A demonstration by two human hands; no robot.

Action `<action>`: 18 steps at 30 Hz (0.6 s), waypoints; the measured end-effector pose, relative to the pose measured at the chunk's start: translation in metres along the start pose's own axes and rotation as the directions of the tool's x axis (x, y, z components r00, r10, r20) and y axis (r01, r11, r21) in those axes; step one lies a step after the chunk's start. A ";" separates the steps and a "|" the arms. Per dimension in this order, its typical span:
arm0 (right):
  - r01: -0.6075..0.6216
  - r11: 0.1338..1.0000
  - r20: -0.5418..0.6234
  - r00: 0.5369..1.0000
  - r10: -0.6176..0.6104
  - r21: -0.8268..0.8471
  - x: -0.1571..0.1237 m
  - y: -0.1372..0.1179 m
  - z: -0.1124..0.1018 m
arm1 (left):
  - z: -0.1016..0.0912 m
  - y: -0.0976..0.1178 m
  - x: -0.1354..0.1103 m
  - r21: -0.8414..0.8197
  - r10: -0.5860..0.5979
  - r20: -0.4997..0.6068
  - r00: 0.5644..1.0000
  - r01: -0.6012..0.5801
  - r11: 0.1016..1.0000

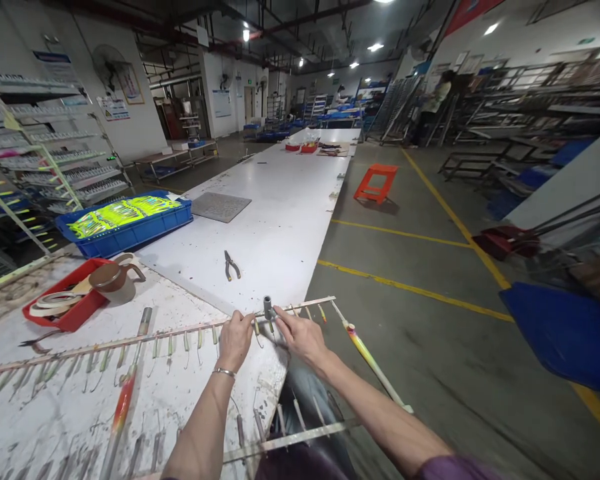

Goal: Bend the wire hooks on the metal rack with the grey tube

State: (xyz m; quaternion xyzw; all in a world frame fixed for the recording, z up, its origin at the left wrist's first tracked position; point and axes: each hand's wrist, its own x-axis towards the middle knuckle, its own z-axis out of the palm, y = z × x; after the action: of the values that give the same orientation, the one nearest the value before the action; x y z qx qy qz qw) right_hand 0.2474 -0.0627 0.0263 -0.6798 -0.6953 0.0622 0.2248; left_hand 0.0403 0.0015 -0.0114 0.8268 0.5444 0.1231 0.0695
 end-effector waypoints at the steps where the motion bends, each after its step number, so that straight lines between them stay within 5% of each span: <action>1: 0.007 1.000 -0.050 0.999 -0.006 0.023 0.000 0.000 -0.001 | -0.001 0.000 0.000 -0.002 0.003 0.000 1.000 -0.003 1.000; 4: 0.049 0.995 -0.200 0.979 -0.032 0.083 0.001 -0.002 -0.004 | -0.004 0.001 -0.001 -0.004 0.010 -0.003 1.000 -0.010 1.000; 9: -0.015 0.999 0.022 1.000 0.016 -0.031 0.003 -0.003 -0.002 | -0.007 0.003 -0.001 -0.010 -0.011 0.021 1.000 0.011 1.000; 15: 0.046 0.995 -0.179 0.983 -0.029 0.091 0.002 -0.001 -0.001 | -0.010 0.004 -0.002 -0.048 0.000 0.001 1.000 0.000 0.999; 18: -0.025 0.999 -0.043 0.999 0.026 0.023 0.002 0.002 0.001 | -0.007 0.003 -0.001 -0.051 -0.007 0.008 1.000 0.007 0.999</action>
State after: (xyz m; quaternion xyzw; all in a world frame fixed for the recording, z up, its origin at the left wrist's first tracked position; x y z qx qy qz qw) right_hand 0.2493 -0.0602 0.0249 -0.6872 -0.6809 0.0583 0.2466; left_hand 0.0405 -0.0008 -0.0042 0.8234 0.5436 0.1333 0.0933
